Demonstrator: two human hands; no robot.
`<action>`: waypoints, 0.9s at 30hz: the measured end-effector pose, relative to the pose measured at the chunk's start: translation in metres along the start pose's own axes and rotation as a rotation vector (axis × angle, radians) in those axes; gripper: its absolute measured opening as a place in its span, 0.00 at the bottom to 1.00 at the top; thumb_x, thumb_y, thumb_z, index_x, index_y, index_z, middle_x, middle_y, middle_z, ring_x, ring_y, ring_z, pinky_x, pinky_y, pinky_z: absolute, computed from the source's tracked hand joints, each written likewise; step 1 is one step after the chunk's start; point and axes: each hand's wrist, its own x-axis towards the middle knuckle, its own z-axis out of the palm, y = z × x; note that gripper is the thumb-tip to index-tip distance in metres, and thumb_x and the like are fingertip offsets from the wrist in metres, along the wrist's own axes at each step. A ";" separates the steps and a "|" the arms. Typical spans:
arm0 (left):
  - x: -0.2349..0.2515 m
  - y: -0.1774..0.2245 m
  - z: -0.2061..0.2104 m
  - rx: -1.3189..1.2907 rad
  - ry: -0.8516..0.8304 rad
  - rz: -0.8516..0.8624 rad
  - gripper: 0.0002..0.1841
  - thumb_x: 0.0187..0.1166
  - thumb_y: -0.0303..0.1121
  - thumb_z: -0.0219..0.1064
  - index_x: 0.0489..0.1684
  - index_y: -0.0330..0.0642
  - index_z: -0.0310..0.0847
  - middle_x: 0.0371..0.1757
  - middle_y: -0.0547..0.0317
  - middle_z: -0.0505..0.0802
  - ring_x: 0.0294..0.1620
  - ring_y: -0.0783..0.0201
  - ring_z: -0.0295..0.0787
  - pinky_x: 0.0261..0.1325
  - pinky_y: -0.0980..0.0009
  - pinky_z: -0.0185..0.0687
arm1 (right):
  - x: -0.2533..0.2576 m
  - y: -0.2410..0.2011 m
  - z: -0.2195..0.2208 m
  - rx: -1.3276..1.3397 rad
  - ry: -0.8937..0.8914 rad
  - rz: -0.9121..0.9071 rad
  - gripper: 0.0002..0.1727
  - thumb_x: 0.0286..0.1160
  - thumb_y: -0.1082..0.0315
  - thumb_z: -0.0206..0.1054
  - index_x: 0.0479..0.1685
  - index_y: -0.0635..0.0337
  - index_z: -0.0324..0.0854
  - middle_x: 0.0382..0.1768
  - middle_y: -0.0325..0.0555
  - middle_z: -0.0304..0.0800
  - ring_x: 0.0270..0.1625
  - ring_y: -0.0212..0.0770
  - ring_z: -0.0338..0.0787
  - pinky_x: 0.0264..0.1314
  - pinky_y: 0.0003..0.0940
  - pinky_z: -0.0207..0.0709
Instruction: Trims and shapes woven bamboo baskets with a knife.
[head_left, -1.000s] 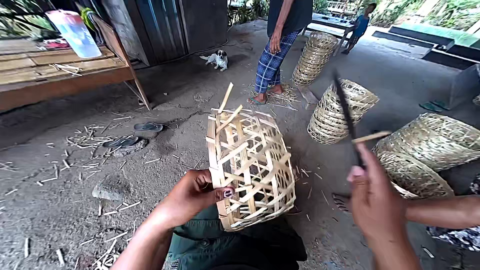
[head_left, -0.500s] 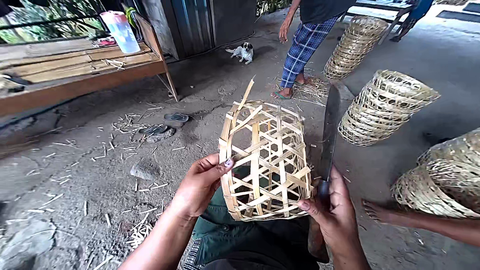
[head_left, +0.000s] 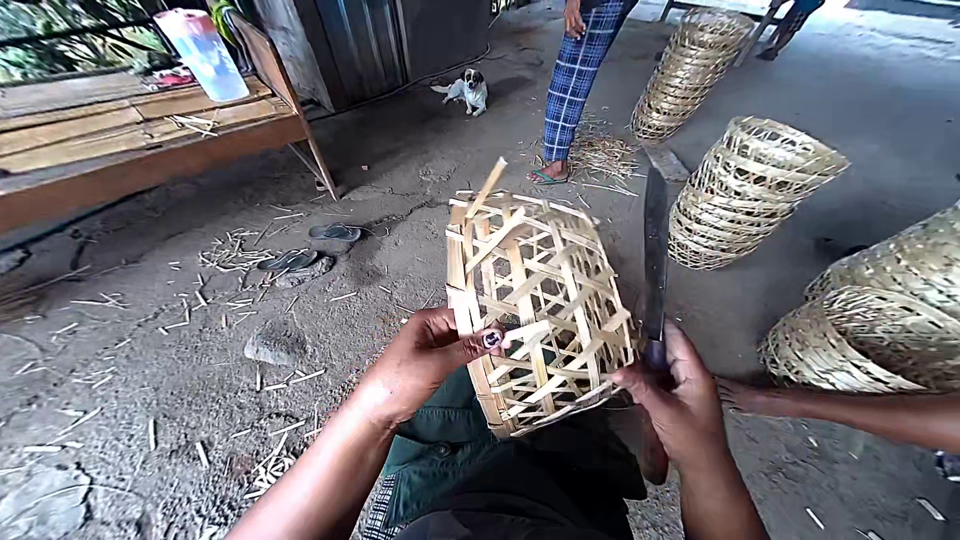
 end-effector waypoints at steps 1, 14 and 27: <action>0.001 0.002 0.007 0.029 0.055 0.035 0.05 0.82 0.29 0.67 0.44 0.38 0.89 0.42 0.60 0.95 0.45 0.69 0.92 0.55 0.70 0.89 | 0.001 -0.008 -0.002 -0.122 0.050 -0.042 0.55 0.68 0.43 0.79 0.86 0.73 0.58 0.37 0.34 0.83 0.30 0.24 0.80 0.28 0.19 0.78; 0.009 -0.025 0.048 0.178 0.144 0.108 0.06 0.80 0.31 0.71 0.44 0.38 0.90 0.41 0.59 0.96 0.40 0.68 0.93 0.47 0.72 0.92 | -0.002 -0.057 0.019 0.447 -0.399 0.105 0.21 0.94 0.61 0.52 0.79 0.60 0.71 0.32 0.40 0.83 0.25 0.27 0.79 0.22 0.18 0.72; 0.008 -0.035 0.059 0.358 0.140 0.174 0.11 0.83 0.35 0.69 0.51 0.36 0.85 0.44 0.58 0.94 0.42 0.67 0.94 0.47 0.71 0.93 | 0.000 -0.054 0.032 -0.540 -0.207 -0.295 0.17 0.93 0.57 0.55 0.70 0.50 0.81 0.60 0.36 0.93 0.55 0.30 0.93 0.54 0.31 0.88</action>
